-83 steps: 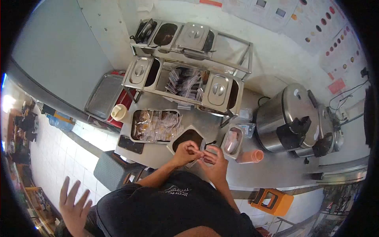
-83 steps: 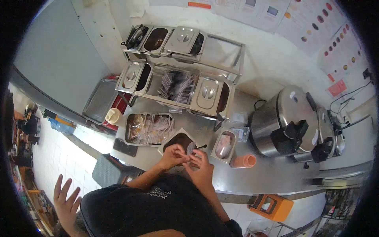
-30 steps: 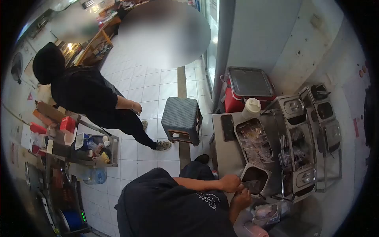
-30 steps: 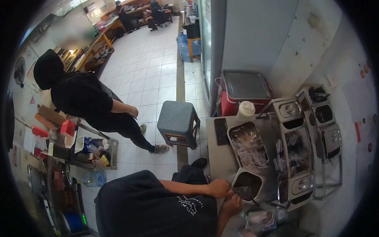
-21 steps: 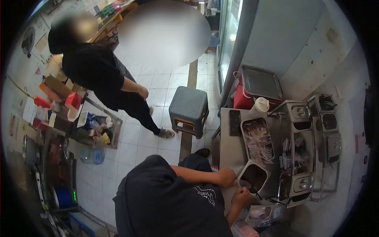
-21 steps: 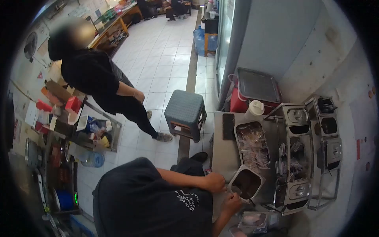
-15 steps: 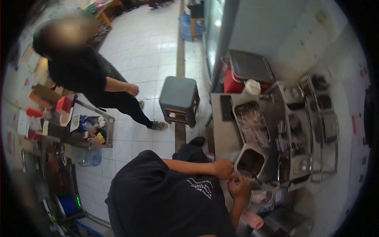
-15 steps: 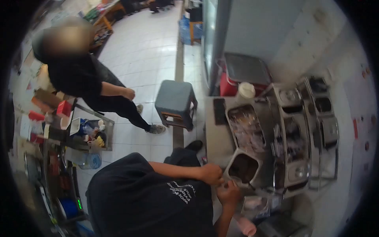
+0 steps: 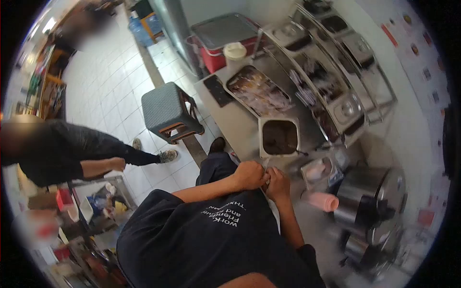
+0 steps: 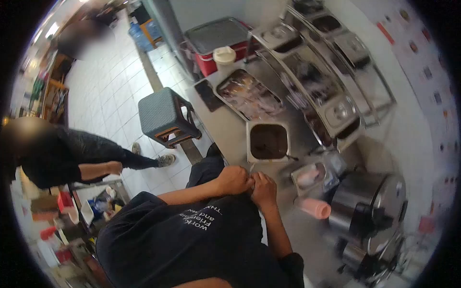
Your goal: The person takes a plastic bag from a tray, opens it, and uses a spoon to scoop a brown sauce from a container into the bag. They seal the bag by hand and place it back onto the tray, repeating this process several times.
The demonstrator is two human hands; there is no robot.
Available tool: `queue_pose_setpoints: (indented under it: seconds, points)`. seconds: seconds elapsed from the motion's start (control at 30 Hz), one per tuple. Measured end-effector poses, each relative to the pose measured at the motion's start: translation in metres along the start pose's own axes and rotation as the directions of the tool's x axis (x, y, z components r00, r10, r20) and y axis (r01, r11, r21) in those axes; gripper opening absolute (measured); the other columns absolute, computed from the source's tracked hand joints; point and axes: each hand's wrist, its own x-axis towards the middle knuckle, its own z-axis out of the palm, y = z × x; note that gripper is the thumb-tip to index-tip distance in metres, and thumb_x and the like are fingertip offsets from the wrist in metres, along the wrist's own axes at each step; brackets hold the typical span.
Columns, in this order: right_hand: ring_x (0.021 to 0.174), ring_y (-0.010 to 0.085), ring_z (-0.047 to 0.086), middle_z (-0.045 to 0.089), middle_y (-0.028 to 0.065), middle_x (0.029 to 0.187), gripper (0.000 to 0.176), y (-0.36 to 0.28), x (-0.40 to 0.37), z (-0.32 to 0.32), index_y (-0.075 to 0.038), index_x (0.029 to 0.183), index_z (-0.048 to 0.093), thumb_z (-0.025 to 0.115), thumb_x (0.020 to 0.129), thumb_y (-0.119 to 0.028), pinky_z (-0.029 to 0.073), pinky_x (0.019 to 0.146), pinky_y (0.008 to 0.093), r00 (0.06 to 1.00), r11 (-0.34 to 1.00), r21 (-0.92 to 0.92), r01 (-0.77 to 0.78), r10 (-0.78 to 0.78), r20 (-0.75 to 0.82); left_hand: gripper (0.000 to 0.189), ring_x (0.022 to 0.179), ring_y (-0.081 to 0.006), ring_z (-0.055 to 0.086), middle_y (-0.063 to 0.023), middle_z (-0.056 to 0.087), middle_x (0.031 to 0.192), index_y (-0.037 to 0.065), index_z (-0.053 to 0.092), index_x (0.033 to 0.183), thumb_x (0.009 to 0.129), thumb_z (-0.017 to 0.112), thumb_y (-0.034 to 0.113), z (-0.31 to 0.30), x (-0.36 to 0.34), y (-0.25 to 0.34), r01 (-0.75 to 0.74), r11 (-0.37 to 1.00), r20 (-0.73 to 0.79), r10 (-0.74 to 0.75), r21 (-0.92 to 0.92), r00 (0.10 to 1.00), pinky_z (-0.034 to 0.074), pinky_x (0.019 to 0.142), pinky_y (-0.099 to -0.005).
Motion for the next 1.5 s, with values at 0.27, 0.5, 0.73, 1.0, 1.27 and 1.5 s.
queue_pose_setpoints:
  seconds: [0.27,0.5,0.73,1.0,1.27,1.5]
  points:
    - [0.081,0.0386,0.068,0.068,0.0164,0.083,0.029,0.002,-0.03,-0.028,-0.005,0.093,0.064,0.066,0.086,-0.033,0.052,0.074,0.0485,0.987,0.987,-0.024,-0.16,0.16,-0.005,0.04,0.064,-0.0466,0.063,-0.0268,0.063,0.068,-0.002,0.065,0.064,0.085,0.06,0.032,0.009,0.016,0.027,-0.075,0.996,0.124,0.082,-0.057,0.989,0.051,0.061,-0.0543]
    - [0.078,0.0336,0.071,0.071,0.0144,0.08,0.021,0.0,-0.028,-0.03,-0.007,0.087,0.07,0.066,0.084,-0.028,0.054,0.073,0.0451,0.95,0.95,-0.075,-0.303,0.296,-0.097,0.028,0.073,-0.0478,0.063,-0.0269,0.063,0.076,-0.003,0.062,0.073,0.086,0.06,0.022,0.007,0.038,0.035,-0.158,0.953,0.049,0.176,-0.258,0.983,0.047,0.066,-0.0551]
    - [0.071,0.0318,0.07,0.069,0.0117,0.073,0.019,0.0,-0.025,-0.027,-0.008,0.082,0.069,0.068,0.082,-0.028,0.055,0.068,0.0437,0.926,0.94,-0.081,-0.332,0.308,-0.22,0.027,0.072,-0.0456,0.059,-0.0241,0.058,0.076,-0.004,0.06,0.072,0.091,0.054,0.015,0.014,0.049,0.03,-0.206,0.919,0.075,0.244,-0.335,0.967,0.046,0.064,-0.0519]
    - [0.076,0.027,0.068,0.067,0.0101,0.094,0.02,-0.005,-0.017,-0.029,-0.009,0.084,0.062,0.075,0.079,-0.024,0.055,0.067,0.0423,0.756,0.85,-0.099,-0.517,0.399,-0.519,0.028,0.072,-0.0445,0.065,-0.0239,0.065,0.076,0.0,0.064,0.071,0.088,0.061,0.022,0.009,0.049,0.03,-0.143,0.988,0.144,0.135,0.05,0.98,0.05,0.064,-0.0527]
    - [0.09,0.0247,0.067,0.063,0.0118,0.107,0.029,-0.023,-0.023,-0.026,-0.006,0.11,0.068,0.066,0.086,-0.021,0.052,0.077,0.0412,0.825,0.917,-0.189,-0.352,0.209,-0.525,0.03,0.072,-0.0462,0.064,-0.0252,0.065,0.076,0.001,0.064,0.072,0.091,0.056,0.023,-0.003,0.057,0.034,-0.169,0.985,0.038,0.17,-0.023,0.985,0.049,0.063,-0.0529]
    - [0.063,0.0252,0.066,0.068,0.0058,0.076,0.037,-0.031,-0.02,0.004,-0.013,0.125,0.069,0.06,0.089,-0.017,0.048,0.071,0.0396,0.912,0.845,-0.354,-0.402,0.336,-0.234,0.019,0.081,-0.0383,0.063,-0.0159,0.064,0.087,0.005,0.059,0.083,0.078,0.071,0.018,-0.033,0.076,0.033,-0.187,0.979,-0.03,0.19,0.08,0.981,0.049,0.069,-0.0482]
